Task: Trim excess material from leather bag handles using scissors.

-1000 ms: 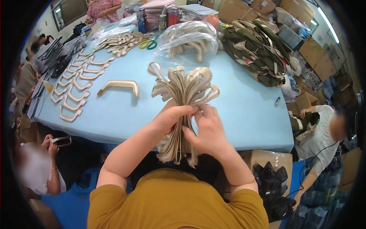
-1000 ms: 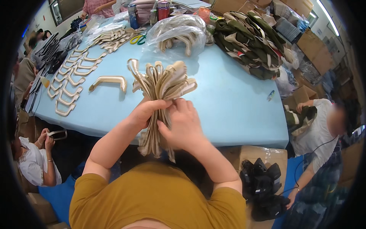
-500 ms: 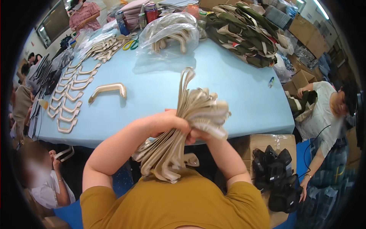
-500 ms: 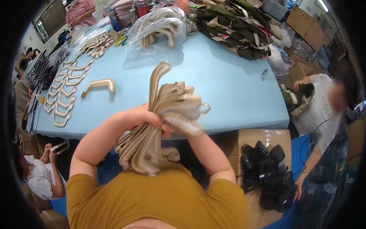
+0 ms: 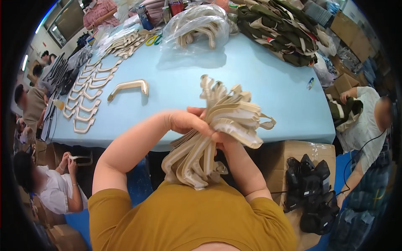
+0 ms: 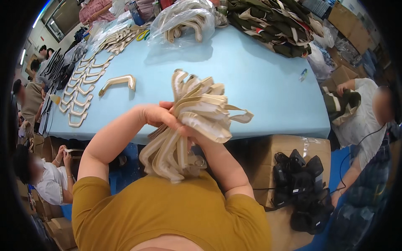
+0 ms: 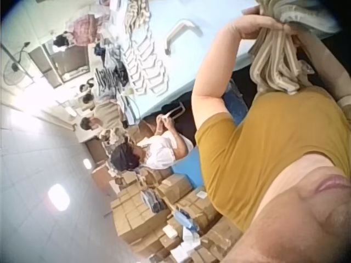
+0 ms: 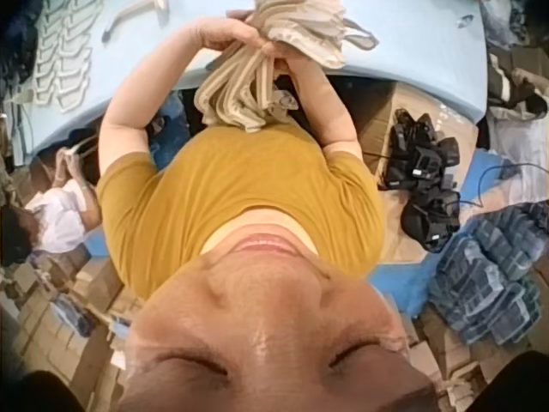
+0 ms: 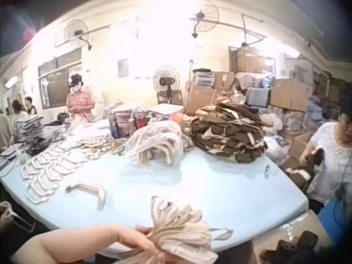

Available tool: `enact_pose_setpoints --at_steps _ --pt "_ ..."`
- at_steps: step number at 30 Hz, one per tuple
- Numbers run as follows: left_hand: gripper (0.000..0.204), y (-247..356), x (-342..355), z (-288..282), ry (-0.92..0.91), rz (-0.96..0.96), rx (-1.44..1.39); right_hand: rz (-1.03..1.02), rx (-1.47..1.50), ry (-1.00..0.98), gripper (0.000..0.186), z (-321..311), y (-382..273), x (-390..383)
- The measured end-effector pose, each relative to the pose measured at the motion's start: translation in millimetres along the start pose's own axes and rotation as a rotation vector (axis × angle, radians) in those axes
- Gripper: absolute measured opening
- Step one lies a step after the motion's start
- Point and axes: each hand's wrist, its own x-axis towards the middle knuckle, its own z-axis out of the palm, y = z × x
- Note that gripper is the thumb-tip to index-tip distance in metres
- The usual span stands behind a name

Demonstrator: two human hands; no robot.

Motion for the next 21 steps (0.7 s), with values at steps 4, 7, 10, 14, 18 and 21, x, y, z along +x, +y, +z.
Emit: enact_pose_setpoints --at_steps 4,7,10,14,18,21 --pt "0.066 30.8 -7.5 16.5 0.414 0.158 0.802 -0.303 0.036 0.058 0.045 -20.3 12.9 4.5" --pt "0.061 31.0 -13.5 34.3 0.624 0.151 0.968 -0.343 0.216 0.107 0.044 -21.3 10.4 4.7" --pt "0.048 10.7 -2.4 36.6 0.749 0.135 1.059 -0.378 0.211 0.237 0.042 -11.9 20.2 19.8" --pt "0.049 15.1 -2.7 6.5 0.734 0.142 0.992 -0.211 0.027 0.412 0.041 -3.1 8.3 44.3" --pt "0.054 66.7 -21.4 -43.6 0.625 0.108 0.975 -0.251 -0.037 0.394 0.038 -41.1 -6.5 82.7" --pt "0.052 95.2 -25.0 -136.8 1.263 0.249 1.219 -0.318 0.086 0.400 0.042 -74.9 -25.2 121.6"
